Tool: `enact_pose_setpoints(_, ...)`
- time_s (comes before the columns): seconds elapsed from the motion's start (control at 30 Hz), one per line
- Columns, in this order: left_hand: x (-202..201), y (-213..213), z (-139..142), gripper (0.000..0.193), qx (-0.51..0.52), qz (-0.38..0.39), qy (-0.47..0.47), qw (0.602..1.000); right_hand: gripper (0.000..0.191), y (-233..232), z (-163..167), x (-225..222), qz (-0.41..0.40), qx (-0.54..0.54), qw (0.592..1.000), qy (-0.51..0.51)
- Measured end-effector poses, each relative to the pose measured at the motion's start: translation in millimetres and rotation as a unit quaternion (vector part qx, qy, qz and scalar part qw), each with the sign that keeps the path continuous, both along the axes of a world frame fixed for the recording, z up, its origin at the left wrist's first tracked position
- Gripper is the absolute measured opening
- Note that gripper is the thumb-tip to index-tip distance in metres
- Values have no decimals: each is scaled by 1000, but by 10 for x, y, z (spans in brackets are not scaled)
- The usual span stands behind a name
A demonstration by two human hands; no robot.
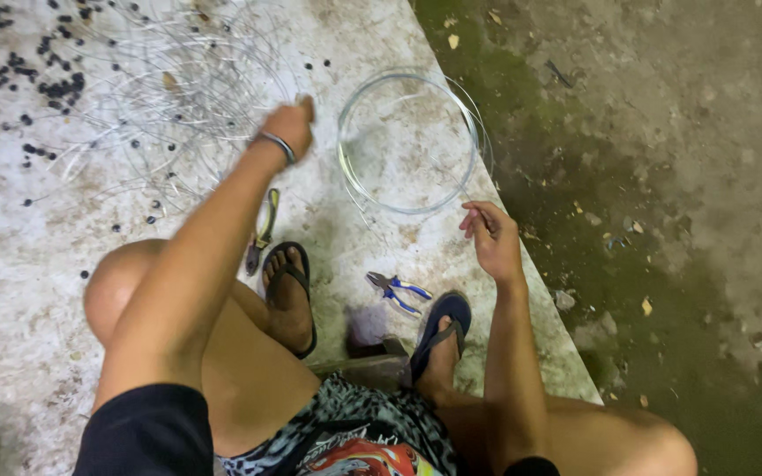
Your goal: The person sits on a concrete step with a coil of thin wire and uses pliers to cut short segments from the coil. They hold the wire taut, position the pliers, snip pieces off, and set the cut pieces aside, repeating the cut-and-set cycle.
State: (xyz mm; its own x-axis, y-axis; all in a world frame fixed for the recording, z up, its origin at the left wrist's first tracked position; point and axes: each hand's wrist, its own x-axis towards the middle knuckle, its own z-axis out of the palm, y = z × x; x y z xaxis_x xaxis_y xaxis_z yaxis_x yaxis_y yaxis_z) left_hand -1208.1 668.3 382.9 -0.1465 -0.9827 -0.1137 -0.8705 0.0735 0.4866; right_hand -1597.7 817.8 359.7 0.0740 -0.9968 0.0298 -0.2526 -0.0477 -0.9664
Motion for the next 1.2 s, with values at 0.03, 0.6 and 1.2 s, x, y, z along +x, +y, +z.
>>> enact_pose_setpoints(0.03,225,-137,110,30,-27,17,-15,999,17,-18,0,25,-2,-2,1000,-4)
enact_pose_setpoints(0.6,-523,-55,123,53,1,6,144,989,21,-6,-49,451,3,-21,994,-108)
enact_pose_setpoints(1.2,-1556,535,-93,41,267,-32,558,785,17,282,57,1078,-47,-69,996,-20)
